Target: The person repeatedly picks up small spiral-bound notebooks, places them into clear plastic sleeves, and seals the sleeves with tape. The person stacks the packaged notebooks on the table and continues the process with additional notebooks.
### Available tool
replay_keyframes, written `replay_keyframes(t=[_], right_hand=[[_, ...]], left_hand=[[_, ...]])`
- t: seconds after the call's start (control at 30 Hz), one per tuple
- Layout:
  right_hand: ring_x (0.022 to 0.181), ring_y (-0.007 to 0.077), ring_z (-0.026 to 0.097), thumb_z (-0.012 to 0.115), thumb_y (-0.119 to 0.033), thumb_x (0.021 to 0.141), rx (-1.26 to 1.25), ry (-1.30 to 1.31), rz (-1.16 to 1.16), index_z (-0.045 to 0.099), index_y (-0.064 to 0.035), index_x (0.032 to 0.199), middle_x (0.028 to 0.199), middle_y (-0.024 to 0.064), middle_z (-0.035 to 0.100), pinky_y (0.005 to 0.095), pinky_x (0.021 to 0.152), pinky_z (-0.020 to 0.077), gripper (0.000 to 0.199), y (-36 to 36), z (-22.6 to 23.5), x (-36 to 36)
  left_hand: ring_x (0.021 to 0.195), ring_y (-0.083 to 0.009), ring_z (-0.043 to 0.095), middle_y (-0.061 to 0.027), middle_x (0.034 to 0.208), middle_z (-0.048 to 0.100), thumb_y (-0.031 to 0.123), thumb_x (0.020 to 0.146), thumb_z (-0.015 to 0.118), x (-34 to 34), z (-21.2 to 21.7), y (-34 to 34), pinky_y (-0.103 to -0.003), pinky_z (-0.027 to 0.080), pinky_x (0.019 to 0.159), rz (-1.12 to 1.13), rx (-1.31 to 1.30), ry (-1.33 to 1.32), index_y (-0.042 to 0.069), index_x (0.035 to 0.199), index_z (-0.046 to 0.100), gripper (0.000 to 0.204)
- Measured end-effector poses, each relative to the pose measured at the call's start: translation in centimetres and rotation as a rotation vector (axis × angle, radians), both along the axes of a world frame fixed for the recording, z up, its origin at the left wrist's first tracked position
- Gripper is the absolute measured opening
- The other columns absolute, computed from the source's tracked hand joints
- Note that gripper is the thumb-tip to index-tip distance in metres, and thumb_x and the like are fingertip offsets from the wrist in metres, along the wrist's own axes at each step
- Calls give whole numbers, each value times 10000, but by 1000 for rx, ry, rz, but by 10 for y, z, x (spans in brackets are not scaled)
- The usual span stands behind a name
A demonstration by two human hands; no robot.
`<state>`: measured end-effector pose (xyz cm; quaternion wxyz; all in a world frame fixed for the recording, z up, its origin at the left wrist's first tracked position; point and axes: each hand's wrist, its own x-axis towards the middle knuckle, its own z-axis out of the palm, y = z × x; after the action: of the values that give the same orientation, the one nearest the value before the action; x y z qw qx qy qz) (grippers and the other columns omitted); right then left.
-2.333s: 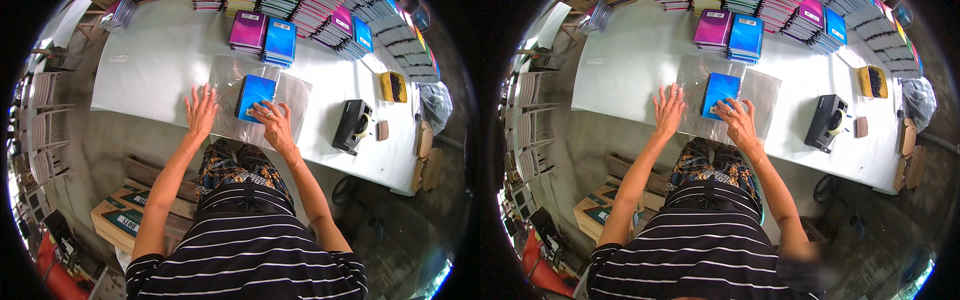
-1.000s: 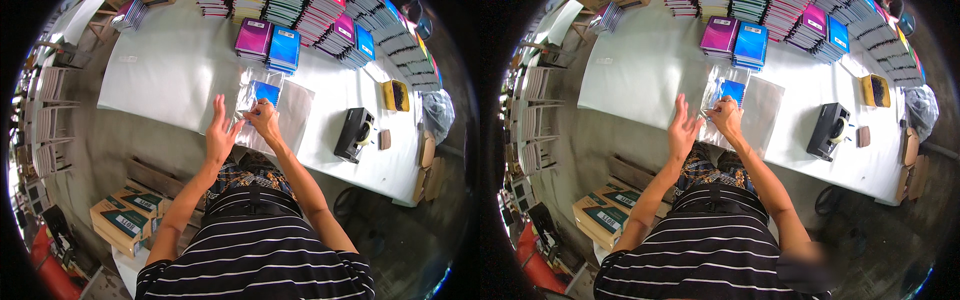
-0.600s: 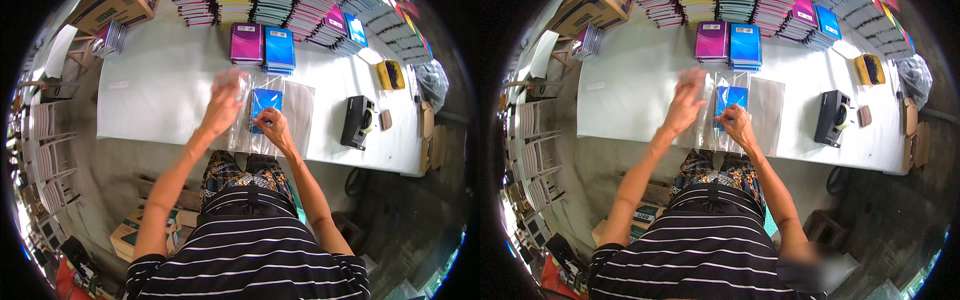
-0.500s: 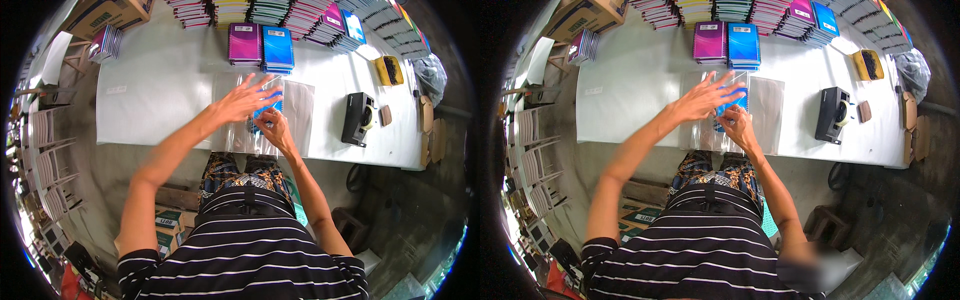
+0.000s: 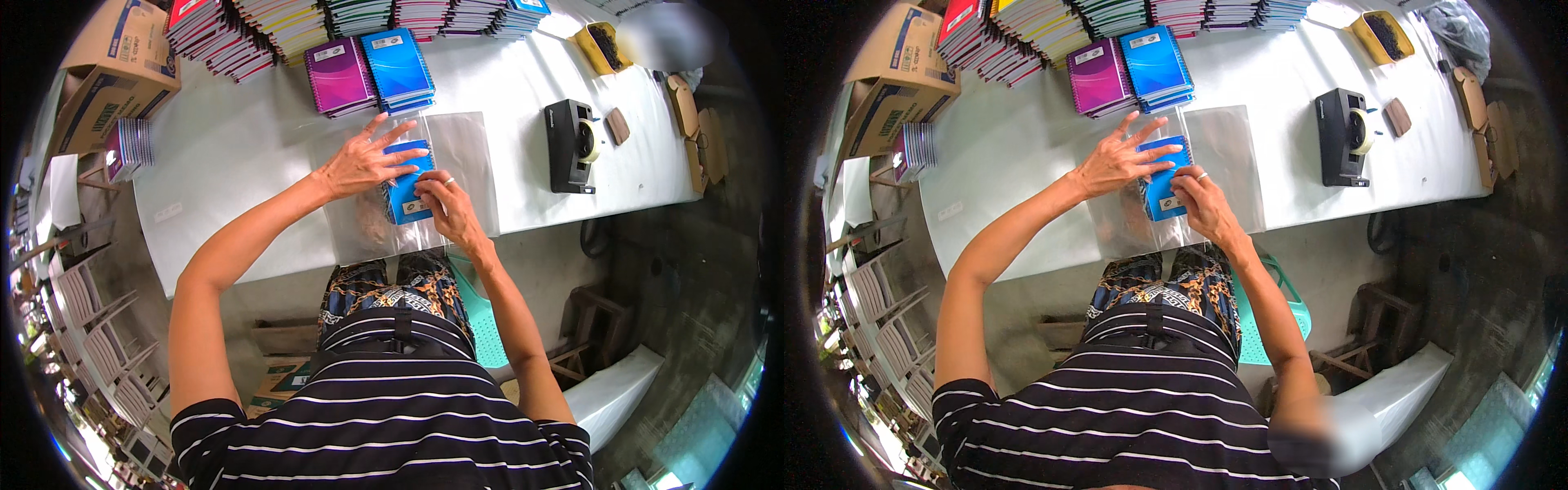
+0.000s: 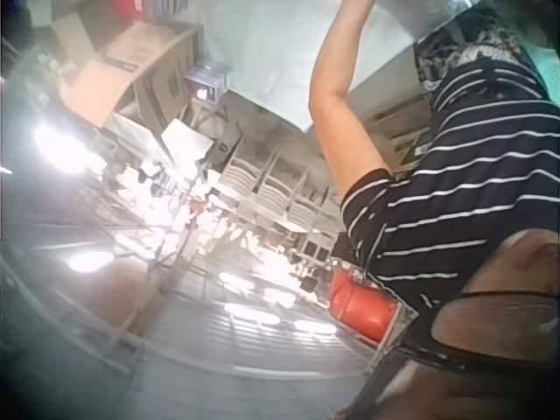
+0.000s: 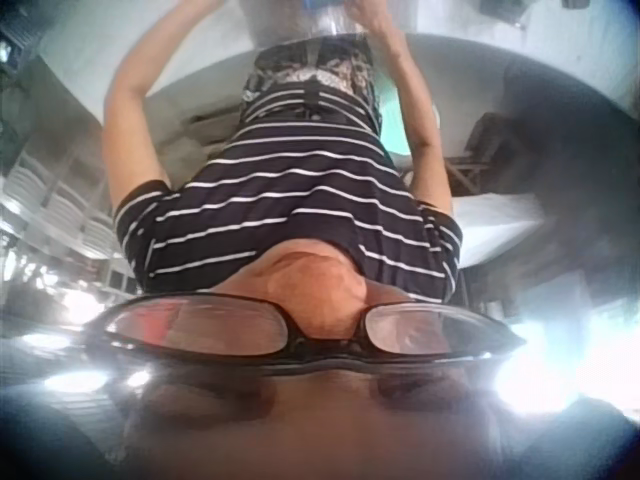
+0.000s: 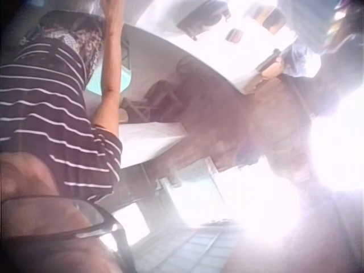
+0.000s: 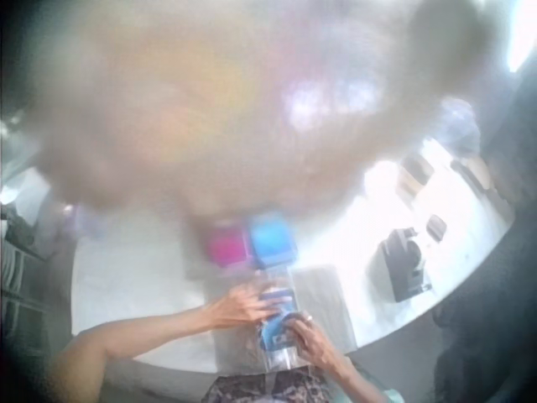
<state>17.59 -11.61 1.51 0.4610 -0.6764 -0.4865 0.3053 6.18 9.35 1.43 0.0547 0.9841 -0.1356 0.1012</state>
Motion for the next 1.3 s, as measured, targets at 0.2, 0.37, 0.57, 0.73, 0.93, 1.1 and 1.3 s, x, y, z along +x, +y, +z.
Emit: replay_keyframes(t=[0.2, 0.37, 0.57, 0.73, 0.93, 1.1, 1.3], right_hand=[[1100, 280, 538, 556, 137, 686, -63, -459, 177, 638, -80, 1184, 1229, 89, 555, 467, 1007, 398, 549, 2, 0, -2], [1175, 192, 530, 563, 120, 709, -45, -685, 273, 640, -194, 1215, 1248, -1, 584, 543, 1151, 191, 600, -3, 6, 19], [1278, 139, 476, 545, 139, 724, -128, -600, 325, 651, -249, 1196, 1298, -55, 603, 511, 1174, 173, 621, -3, 0, 36], [1332, 160, 426, 516, 142, 708, -177, -591, 393, 686, -277, 1138, 1347, -66, 569, 511, 1177, 166, 624, -6, 8, 32], [1344, 175, 410, 523, 134, 675, -184, -564, 399, 705, -273, 1110, 1347, -68, 570, 508, 1183, 160, 623, -3, 6, 31], [1336, 175, 418, 528, 131, 677, -172, -548, 393, 716, -264, 1088, 1345, -73, 570, 507, 1187, 154, 600, -3, 9, 34], [1309, 173, 433, 606, 73, 665, -108, -596, 365, 687, -194, 1092, 1292, -52, 597, 527, 1176, 140, 510, -4, 8, 33]], left_hand=[[1465, -241, 179, 130, 1493, 389, 247, 839, 566, 3, -3, -3, -557, 19, 1203, 38, -7, -14, 378, 1192, 615, 380], [1471, -190, 153, 150, 1474, 410, 272, 792, 618, 1, -1, -7, -545, 3, 1207, 94, -13, -105, 370, 1065, 677, 296], [1470, -197, 155, 153, 1485, 392, 266, 784, 639, 2, -2, -9, -542, 13, 1208, 123, -7, -67, 380, 1104, 657, 340], [1469, -230, 166, 152, 1497, 374, 296, 791, 639, 6, -4, -12, -546, 34, 1205, 127, 69, -67, 371, 1147, 639, 363], [1459, -251, 202, 144, 1485, 401, 310, 783, 640, 12, -19, -19, -553, 85, 1197, 202, -103, -7, 403, 1137, 642, 366], [1471, -309, 122, 81, 1552, 294, 356, 596, 794, 24, -5, -13, -608, 138, 1165, 348, -205, 93, 413, 1359, 478, 828], [1476, -328, 52, 18, 1597, 173, 345, 434, 879, 35, -2, -15, -638, 141, 1151, 566, -299, 209, 365, 1478, 324, 1183]])
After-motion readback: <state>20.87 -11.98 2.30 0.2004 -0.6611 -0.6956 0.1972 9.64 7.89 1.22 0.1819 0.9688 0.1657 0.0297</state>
